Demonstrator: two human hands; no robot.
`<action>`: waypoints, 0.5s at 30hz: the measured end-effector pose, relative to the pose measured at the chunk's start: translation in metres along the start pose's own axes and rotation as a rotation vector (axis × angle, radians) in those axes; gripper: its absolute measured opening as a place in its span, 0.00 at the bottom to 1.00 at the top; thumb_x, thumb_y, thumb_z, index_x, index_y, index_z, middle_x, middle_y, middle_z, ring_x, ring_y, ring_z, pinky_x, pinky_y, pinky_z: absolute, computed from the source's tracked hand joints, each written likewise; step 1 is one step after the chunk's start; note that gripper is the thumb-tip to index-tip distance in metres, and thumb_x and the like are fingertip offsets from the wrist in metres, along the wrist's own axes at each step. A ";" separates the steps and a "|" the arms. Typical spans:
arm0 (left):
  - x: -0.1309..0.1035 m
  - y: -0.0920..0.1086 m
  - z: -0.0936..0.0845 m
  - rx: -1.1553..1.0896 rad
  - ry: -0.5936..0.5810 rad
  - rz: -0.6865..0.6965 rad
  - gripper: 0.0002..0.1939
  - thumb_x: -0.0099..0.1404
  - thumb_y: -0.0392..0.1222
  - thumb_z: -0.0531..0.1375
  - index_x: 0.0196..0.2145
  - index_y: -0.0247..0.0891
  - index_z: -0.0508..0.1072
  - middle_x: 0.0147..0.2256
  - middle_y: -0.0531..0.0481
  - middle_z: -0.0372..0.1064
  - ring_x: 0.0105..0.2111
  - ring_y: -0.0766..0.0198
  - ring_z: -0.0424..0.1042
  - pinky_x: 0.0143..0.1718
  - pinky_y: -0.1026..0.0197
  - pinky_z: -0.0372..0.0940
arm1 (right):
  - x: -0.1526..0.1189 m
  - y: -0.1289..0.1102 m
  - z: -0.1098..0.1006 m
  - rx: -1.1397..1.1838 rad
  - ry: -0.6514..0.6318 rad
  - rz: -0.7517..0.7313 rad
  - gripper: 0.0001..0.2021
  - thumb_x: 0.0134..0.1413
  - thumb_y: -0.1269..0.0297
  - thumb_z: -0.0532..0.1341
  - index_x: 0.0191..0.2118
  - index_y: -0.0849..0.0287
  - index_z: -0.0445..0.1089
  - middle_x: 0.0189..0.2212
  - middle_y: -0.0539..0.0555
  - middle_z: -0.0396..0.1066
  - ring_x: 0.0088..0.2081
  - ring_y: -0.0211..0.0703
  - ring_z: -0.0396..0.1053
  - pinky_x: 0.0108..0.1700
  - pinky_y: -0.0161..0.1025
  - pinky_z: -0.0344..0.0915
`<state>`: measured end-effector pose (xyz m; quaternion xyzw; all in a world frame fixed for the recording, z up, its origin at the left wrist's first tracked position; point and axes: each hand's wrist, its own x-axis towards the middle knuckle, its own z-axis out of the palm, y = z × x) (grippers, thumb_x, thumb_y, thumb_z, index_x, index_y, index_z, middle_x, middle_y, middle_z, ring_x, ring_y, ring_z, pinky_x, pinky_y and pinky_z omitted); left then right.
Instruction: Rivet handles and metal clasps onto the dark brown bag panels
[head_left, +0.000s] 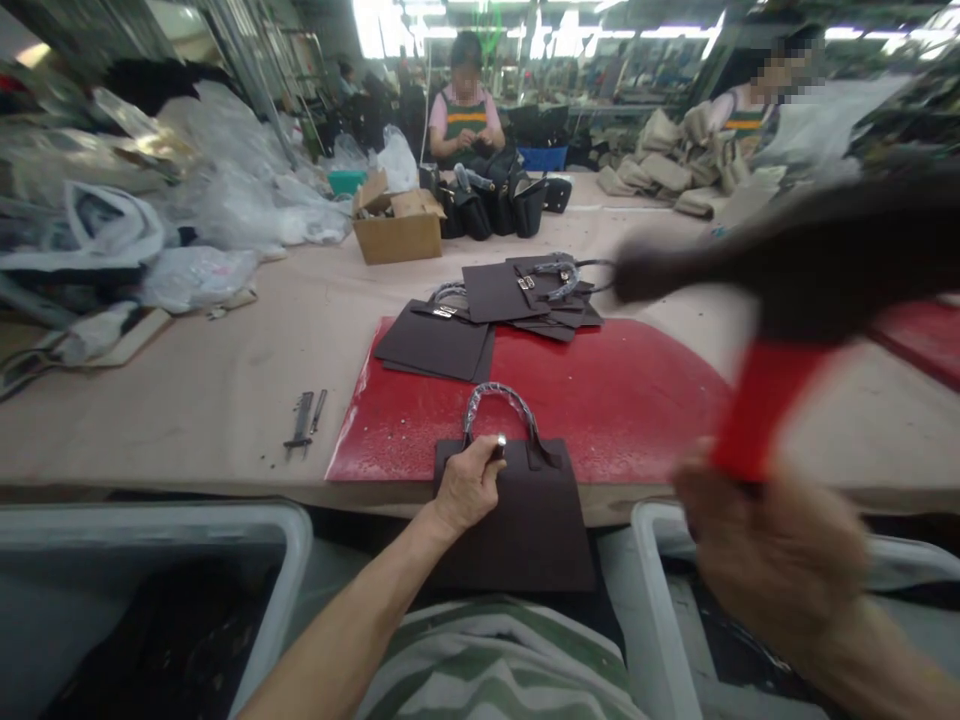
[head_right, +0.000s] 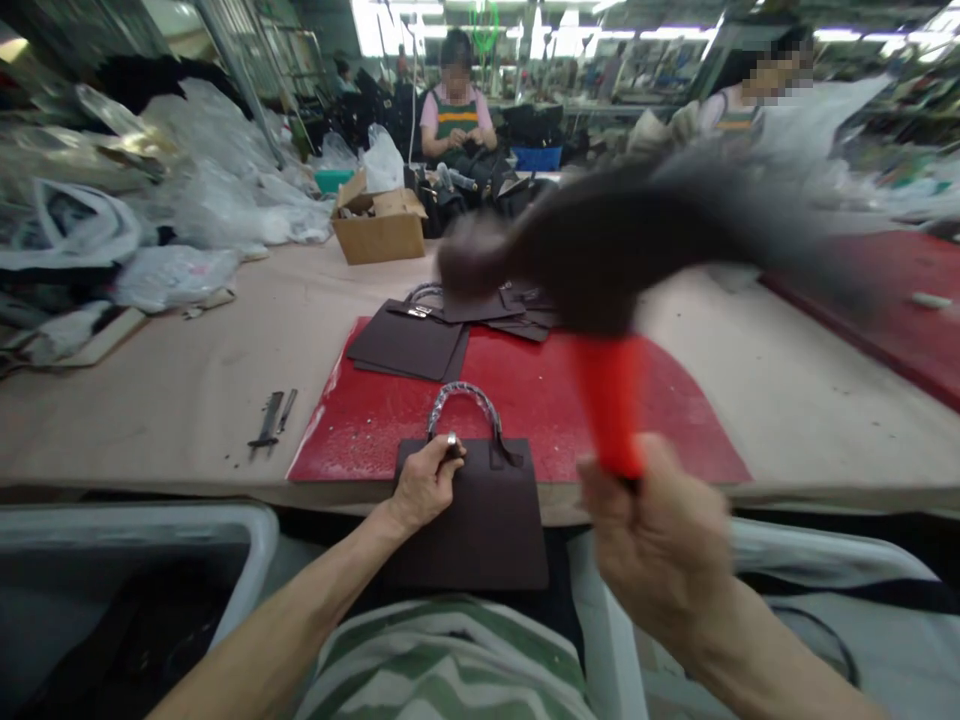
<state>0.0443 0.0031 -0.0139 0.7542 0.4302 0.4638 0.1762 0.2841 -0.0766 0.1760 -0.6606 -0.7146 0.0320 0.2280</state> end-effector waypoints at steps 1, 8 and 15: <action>0.000 0.000 0.000 0.001 -0.003 0.006 0.11 0.66 0.32 0.55 0.45 0.39 0.69 0.37 0.46 0.76 0.37 0.58 0.79 0.40 0.60 0.73 | -0.002 0.002 0.007 -0.003 -0.076 -0.056 0.21 0.65 0.46 0.43 0.26 0.51 0.57 0.17 0.54 0.63 0.18 0.43 0.59 0.23 0.41 0.48; 0.000 0.000 -0.002 -0.033 -0.007 -0.016 0.09 0.66 0.32 0.56 0.43 0.39 0.69 0.37 0.47 0.76 0.37 0.60 0.78 0.41 0.61 0.73 | 0.013 0.054 0.047 0.180 -0.399 0.125 0.20 0.63 0.46 0.47 0.26 0.53 0.57 0.17 0.48 0.59 0.19 0.39 0.57 0.24 0.37 0.50; -0.003 -0.003 -0.003 -0.073 0.005 0.008 0.08 0.68 0.33 0.55 0.45 0.40 0.68 0.39 0.46 0.76 0.40 0.60 0.78 0.45 0.60 0.73 | 0.035 0.098 0.092 -0.035 -0.269 0.329 0.14 0.61 0.58 0.52 0.38 0.61 0.71 0.35 0.63 0.72 0.37 0.55 0.71 0.38 0.46 0.64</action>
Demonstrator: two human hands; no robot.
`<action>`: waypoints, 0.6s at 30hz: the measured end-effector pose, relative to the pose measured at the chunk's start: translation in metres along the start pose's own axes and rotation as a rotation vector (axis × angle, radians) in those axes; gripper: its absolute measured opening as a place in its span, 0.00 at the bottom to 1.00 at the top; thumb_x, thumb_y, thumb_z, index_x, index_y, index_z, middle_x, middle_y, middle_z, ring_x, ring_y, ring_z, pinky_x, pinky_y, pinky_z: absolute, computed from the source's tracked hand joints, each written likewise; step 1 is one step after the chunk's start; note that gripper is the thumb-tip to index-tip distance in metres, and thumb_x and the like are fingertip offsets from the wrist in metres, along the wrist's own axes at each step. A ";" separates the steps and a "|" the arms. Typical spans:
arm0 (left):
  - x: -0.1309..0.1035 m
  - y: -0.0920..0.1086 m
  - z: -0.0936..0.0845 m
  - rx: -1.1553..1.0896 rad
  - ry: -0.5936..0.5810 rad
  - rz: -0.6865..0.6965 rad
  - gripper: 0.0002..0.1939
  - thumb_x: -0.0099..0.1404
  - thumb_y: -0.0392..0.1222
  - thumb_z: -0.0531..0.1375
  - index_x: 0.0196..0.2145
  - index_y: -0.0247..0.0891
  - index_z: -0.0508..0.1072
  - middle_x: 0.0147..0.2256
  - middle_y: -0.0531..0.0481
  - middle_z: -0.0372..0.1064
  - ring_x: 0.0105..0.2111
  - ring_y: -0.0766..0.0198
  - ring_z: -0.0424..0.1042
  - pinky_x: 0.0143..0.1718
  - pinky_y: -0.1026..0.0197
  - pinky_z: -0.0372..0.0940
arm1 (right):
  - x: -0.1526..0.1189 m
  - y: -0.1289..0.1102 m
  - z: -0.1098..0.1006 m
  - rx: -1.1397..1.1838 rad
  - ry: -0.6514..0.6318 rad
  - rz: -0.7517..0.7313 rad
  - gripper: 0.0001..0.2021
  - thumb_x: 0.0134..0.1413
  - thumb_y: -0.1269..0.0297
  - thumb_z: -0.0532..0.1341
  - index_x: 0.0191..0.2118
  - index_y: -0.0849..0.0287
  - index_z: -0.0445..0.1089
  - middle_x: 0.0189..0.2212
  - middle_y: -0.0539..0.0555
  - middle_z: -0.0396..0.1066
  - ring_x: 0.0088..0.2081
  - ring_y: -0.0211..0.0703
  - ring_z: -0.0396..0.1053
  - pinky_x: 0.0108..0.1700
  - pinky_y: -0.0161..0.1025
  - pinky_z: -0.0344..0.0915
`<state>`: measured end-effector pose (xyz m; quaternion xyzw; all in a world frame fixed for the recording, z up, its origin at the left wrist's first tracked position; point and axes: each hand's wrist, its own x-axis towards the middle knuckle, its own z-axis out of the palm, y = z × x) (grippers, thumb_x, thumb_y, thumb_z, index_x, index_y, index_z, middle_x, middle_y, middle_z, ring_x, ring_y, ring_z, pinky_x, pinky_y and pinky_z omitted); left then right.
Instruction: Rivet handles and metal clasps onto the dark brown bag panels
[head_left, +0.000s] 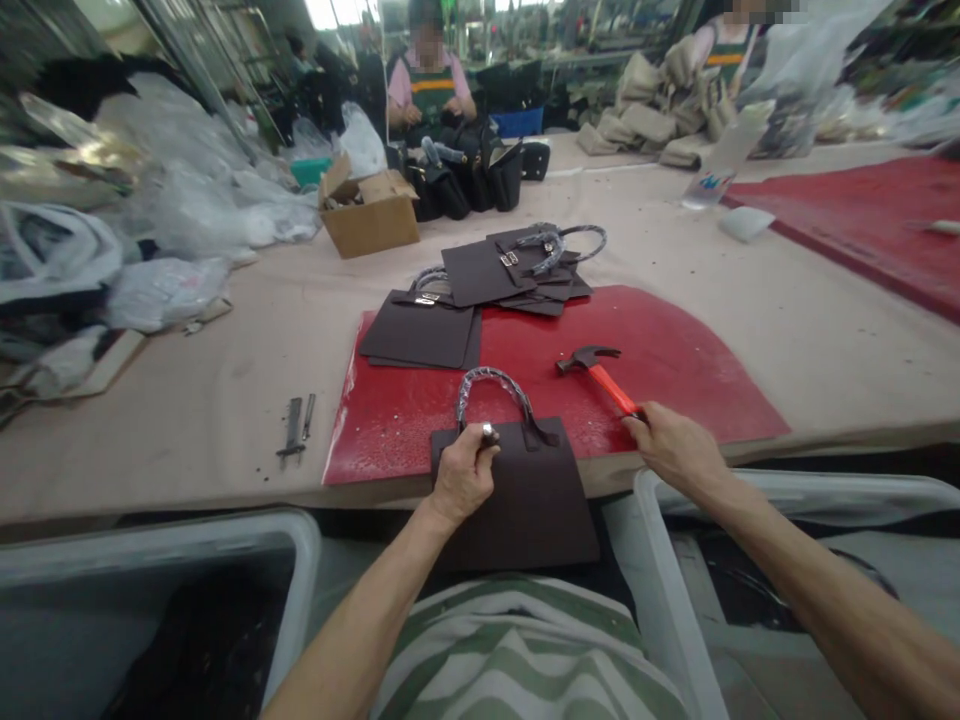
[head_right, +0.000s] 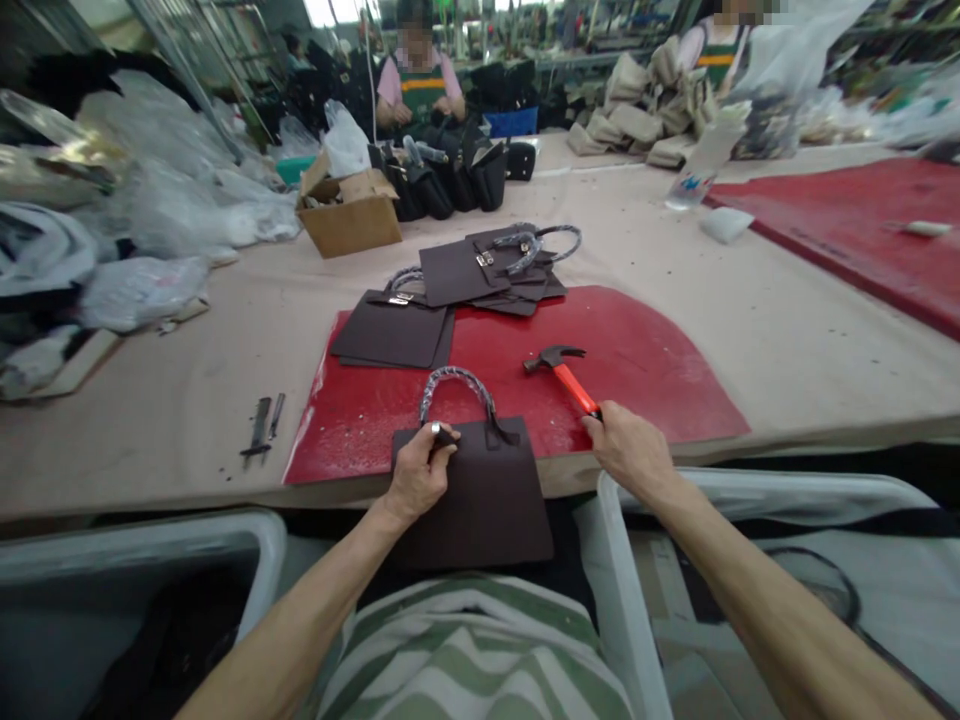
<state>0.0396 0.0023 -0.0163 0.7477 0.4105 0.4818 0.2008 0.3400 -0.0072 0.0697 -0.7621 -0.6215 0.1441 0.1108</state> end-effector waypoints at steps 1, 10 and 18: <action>0.000 0.000 0.000 -0.004 -0.001 -0.004 0.08 0.68 0.33 0.55 0.44 0.40 0.68 0.39 0.46 0.76 0.39 0.61 0.78 0.45 0.60 0.73 | 0.000 -0.005 0.006 -0.021 0.078 -0.071 0.15 0.61 0.58 0.54 0.45 0.62 0.71 0.43 0.66 0.72 0.45 0.59 0.70 0.44 0.50 0.64; 0.003 0.008 -0.006 -0.024 -0.046 -0.049 0.08 0.69 0.34 0.57 0.45 0.40 0.70 0.40 0.46 0.75 0.41 0.61 0.77 0.47 0.59 0.72 | -0.014 -0.082 0.077 0.046 0.020 -0.547 0.31 0.50 0.55 0.71 0.60 0.55 0.69 0.69 0.67 0.50 0.68 0.70 0.48 0.64 0.70 0.49; 0.002 0.011 -0.014 -0.054 -0.017 -0.087 0.07 0.69 0.37 0.60 0.44 0.38 0.76 0.40 0.46 0.78 0.41 0.60 0.79 0.45 0.58 0.75 | -0.009 -0.073 0.084 0.106 -0.060 -0.511 0.34 0.46 0.62 0.73 0.61 0.54 0.69 0.71 0.65 0.46 0.70 0.68 0.45 0.67 0.70 0.43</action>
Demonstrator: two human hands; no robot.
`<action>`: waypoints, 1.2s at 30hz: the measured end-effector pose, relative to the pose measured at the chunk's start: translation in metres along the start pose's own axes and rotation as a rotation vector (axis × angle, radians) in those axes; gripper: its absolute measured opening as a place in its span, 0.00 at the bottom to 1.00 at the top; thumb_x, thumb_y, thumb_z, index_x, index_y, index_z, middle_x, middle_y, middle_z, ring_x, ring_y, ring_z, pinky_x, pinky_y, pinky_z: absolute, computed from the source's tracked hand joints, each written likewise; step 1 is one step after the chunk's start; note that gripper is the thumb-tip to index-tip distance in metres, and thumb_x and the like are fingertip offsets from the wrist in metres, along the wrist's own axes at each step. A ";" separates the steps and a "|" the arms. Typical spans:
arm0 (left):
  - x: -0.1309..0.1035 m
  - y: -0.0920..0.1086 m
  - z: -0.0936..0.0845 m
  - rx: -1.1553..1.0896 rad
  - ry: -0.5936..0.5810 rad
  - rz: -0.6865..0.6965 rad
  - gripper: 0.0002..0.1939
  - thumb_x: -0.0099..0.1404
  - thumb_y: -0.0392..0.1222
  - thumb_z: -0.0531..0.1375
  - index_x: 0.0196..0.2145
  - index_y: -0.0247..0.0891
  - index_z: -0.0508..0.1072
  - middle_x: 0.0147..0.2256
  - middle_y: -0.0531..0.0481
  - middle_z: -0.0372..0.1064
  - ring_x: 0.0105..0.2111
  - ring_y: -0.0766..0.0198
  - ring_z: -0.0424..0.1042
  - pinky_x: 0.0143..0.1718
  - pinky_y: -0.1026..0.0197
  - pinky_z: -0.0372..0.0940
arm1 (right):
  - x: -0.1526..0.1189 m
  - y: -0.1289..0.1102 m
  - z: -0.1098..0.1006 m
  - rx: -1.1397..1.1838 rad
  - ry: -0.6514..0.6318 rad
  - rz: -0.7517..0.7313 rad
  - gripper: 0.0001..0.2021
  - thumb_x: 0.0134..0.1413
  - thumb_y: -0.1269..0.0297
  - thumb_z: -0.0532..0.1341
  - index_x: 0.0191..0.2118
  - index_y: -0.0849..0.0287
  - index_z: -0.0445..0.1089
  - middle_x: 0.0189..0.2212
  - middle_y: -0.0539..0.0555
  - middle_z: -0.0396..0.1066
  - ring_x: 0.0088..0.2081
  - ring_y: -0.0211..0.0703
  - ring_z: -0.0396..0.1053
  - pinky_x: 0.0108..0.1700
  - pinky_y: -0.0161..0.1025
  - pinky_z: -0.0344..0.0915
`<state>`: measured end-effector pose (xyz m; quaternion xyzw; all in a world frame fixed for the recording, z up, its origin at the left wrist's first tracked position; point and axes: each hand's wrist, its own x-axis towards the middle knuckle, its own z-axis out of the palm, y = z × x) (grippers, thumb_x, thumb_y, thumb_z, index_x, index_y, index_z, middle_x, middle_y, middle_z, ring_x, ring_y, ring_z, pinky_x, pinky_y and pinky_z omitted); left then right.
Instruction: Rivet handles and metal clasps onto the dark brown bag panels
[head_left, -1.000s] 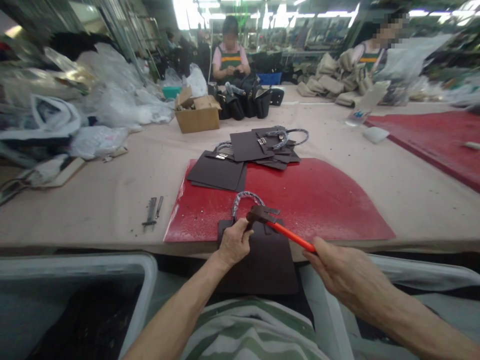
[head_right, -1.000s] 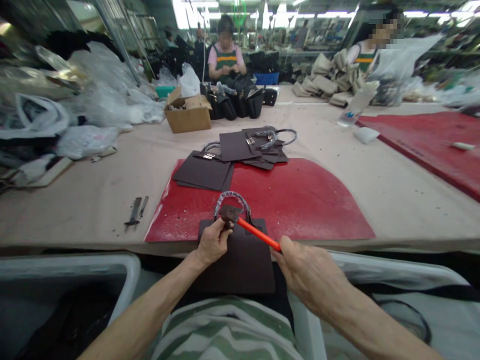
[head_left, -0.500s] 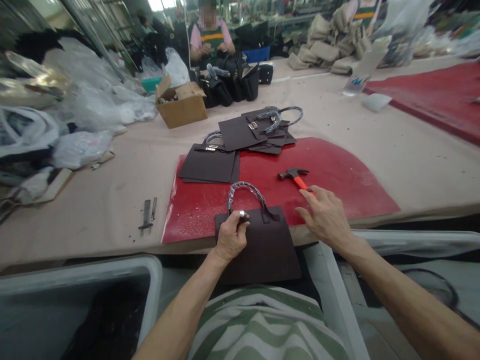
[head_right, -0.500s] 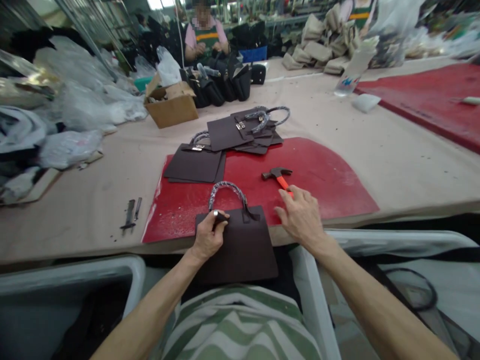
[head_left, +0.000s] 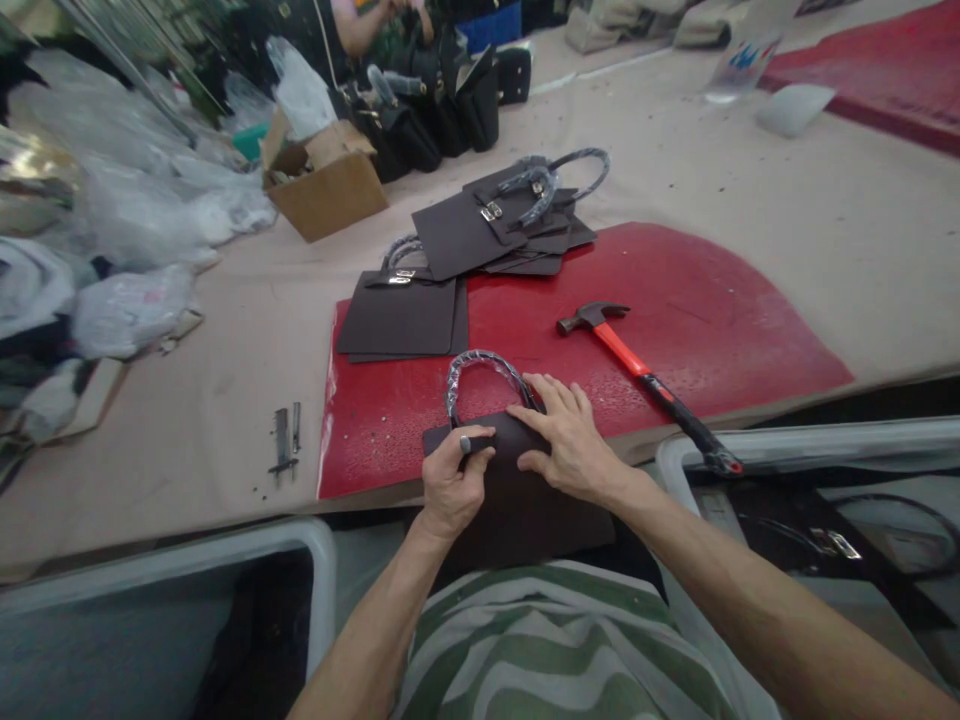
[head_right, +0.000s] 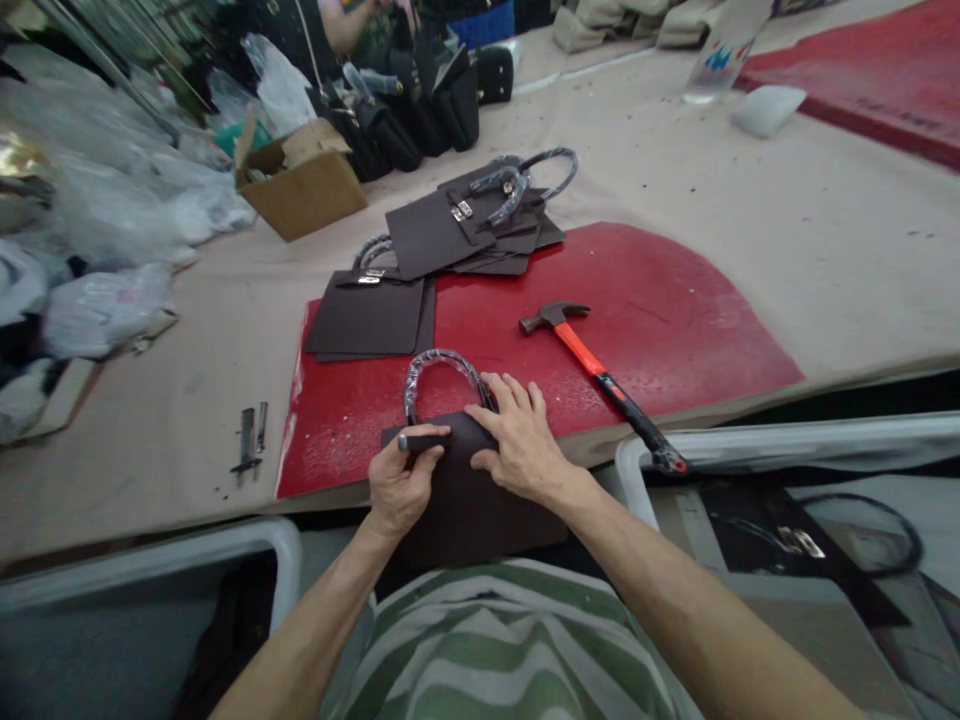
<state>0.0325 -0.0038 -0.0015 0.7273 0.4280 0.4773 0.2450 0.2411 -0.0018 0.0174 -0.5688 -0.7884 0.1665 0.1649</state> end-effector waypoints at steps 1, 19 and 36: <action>-0.001 0.000 0.000 0.005 0.013 -0.006 0.07 0.69 0.37 0.60 0.44 0.38 0.76 0.40 0.46 0.79 0.41 0.60 0.79 0.46 0.58 0.75 | -0.001 -0.001 0.000 0.002 0.010 0.005 0.34 0.46 0.62 0.73 0.61 0.54 0.69 0.71 0.65 0.46 0.70 0.68 0.45 0.67 0.71 0.43; -0.001 0.004 0.006 0.065 0.093 0.014 0.06 0.69 0.37 0.61 0.43 0.38 0.77 0.39 0.48 0.81 0.39 0.61 0.81 0.45 0.59 0.77 | -0.001 -0.004 0.003 0.038 0.060 0.008 0.32 0.46 0.62 0.73 0.59 0.52 0.71 0.70 0.63 0.48 0.69 0.68 0.47 0.67 0.71 0.45; 0.001 0.003 0.008 0.085 0.037 0.005 0.06 0.70 0.37 0.60 0.43 0.38 0.77 0.39 0.47 0.80 0.40 0.61 0.80 0.47 0.60 0.75 | -0.001 -0.006 0.001 0.028 0.046 0.012 0.33 0.46 0.60 0.74 0.60 0.54 0.70 0.70 0.64 0.50 0.69 0.66 0.47 0.68 0.68 0.44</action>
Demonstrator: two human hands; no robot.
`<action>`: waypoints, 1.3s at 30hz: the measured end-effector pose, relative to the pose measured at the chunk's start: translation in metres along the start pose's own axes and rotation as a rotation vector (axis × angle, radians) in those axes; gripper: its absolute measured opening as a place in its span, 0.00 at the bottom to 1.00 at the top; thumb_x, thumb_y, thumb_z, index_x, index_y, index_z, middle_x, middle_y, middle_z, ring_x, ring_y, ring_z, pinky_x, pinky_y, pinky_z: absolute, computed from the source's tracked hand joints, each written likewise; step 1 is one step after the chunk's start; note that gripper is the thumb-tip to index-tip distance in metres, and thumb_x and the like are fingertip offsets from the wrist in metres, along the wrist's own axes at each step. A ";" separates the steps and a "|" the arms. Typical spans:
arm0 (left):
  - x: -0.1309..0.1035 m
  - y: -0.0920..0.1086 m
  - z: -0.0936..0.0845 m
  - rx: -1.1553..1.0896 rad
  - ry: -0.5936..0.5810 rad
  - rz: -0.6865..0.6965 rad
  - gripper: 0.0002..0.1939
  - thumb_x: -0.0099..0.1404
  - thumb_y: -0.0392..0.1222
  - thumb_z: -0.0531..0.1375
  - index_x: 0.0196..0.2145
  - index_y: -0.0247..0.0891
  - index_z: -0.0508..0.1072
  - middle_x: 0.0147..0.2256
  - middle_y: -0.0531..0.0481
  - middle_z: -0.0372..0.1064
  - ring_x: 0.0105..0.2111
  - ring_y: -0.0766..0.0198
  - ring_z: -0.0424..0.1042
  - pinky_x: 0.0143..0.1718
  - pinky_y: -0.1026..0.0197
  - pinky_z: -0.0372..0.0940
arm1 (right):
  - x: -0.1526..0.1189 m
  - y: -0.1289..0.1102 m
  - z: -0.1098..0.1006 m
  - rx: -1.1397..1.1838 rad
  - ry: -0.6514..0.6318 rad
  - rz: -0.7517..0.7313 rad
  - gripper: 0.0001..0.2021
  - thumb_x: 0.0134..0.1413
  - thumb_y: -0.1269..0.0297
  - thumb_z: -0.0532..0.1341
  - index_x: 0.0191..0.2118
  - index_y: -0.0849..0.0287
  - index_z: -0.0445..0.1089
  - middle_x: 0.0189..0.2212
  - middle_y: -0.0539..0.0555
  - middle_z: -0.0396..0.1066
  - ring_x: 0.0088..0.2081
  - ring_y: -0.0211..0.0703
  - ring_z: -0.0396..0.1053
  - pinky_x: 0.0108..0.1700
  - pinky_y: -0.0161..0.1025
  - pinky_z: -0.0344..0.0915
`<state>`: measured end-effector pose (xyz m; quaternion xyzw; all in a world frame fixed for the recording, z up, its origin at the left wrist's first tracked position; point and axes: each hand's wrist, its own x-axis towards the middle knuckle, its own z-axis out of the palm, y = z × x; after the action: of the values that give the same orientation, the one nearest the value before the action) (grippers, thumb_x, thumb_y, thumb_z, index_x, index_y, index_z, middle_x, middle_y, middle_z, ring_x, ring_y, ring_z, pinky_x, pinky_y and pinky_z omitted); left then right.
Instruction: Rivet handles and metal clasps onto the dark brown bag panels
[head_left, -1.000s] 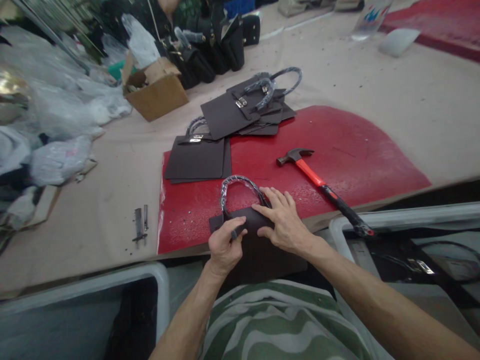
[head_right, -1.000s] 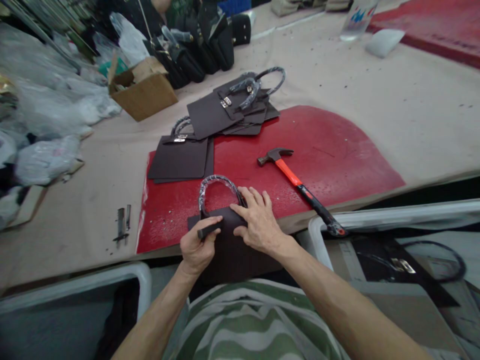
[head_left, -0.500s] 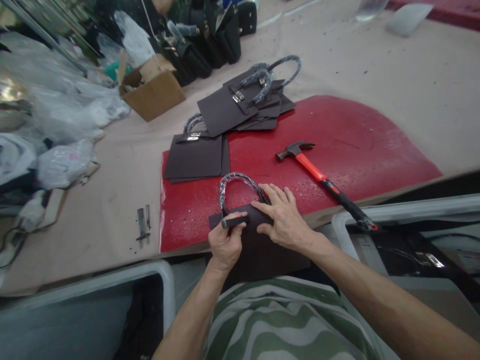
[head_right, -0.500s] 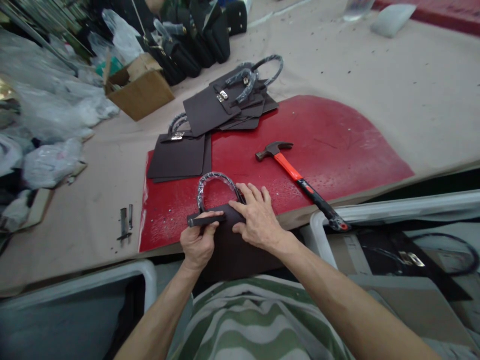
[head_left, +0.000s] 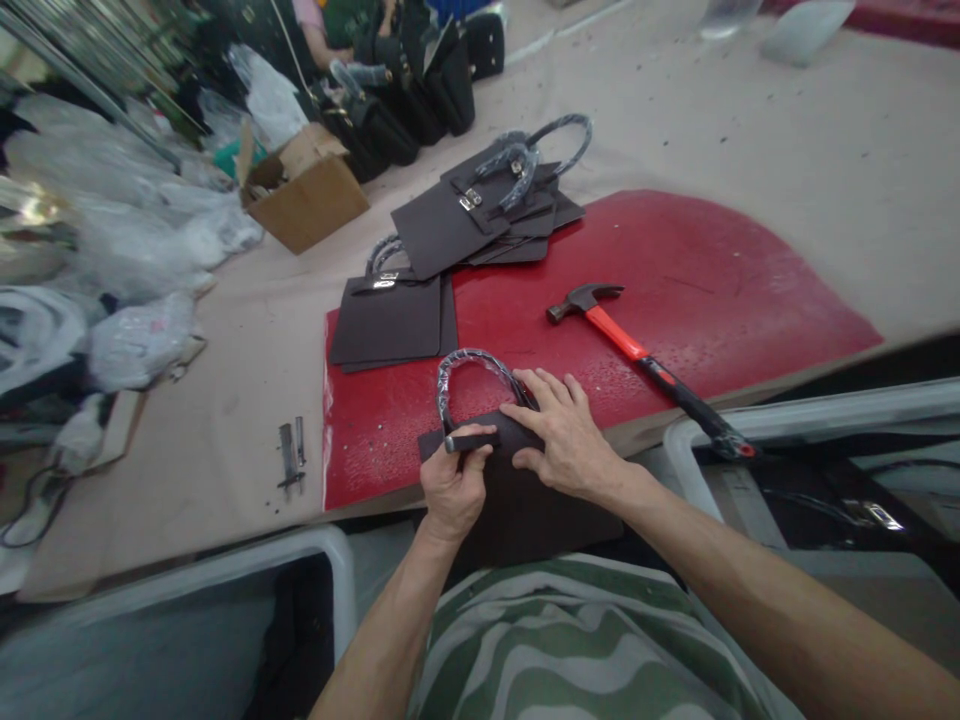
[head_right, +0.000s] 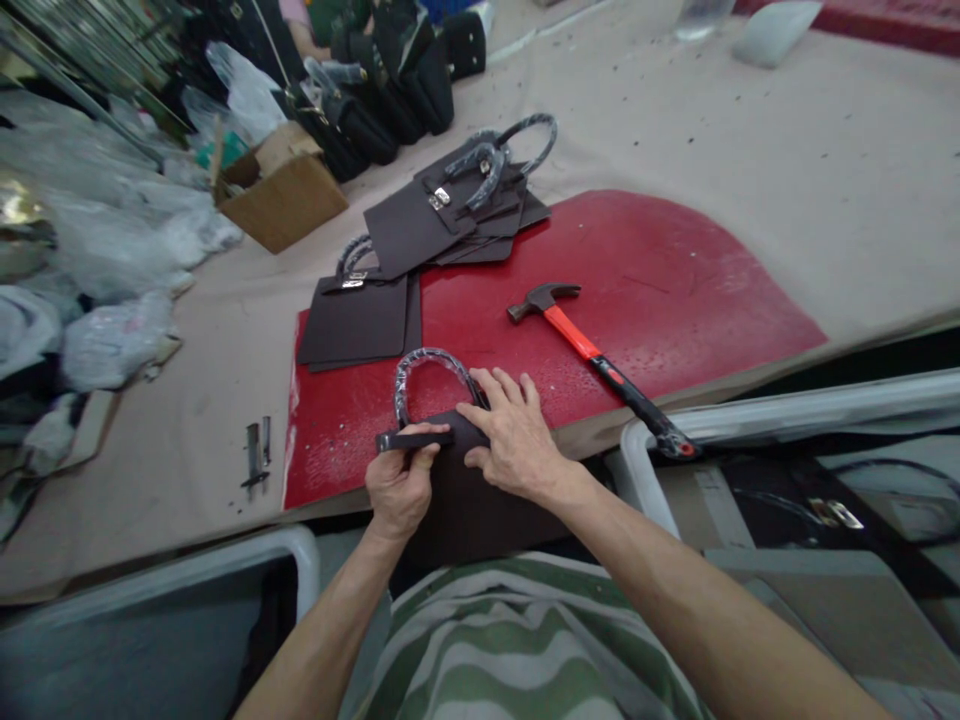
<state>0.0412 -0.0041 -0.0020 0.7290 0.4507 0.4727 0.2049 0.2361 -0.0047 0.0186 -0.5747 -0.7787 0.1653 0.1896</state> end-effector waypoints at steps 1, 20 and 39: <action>0.000 0.000 0.000 0.001 -0.003 -0.004 0.06 0.70 0.37 0.60 0.42 0.38 0.77 0.38 0.48 0.80 0.40 0.61 0.80 0.46 0.60 0.75 | 0.000 0.000 0.000 0.000 -0.001 0.001 0.33 0.46 0.60 0.74 0.60 0.54 0.70 0.70 0.64 0.50 0.69 0.66 0.47 0.68 0.68 0.44; 0.006 -0.001 0.012 0.003 -0.046 0.110 0.08 0.69 0.31 0.56 0.44 0.38 0.72 0.38 0.47 0.78 0.40 0.63 0.79 0.44 0.64 0.73 | -0.009 0.032 -0.023 0.022 0.277 0.020 0.23 0.56 0.63 0.65 0.57 0.60 0.70 0.60 0.65 0.64 0.61 0.59 0.61 0.62 0.58 0.58; 0.004 -0.002 0.023 -0.023 -0.025 0.066 0.09 0.69 0.34 0.56 0.45 0.40 0.72 0.37 0.47 0.77 0.37 0.61 0.78 0.41 0.62 0.74 | -0.025 0.006 -0.126 0.644 0.011 0.587 0.16 0.60 0.46 0.51 0.31 0.52 0.55 0.20 0.44 0.55 0.17 0.35 0.53 0.18 0.34 0.53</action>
<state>0.0610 0.0034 -0.0116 0.7470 0.4181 0.4752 0.2033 0.3092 -0.0224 0.1228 -0.6840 -0.4901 0.4437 0.3083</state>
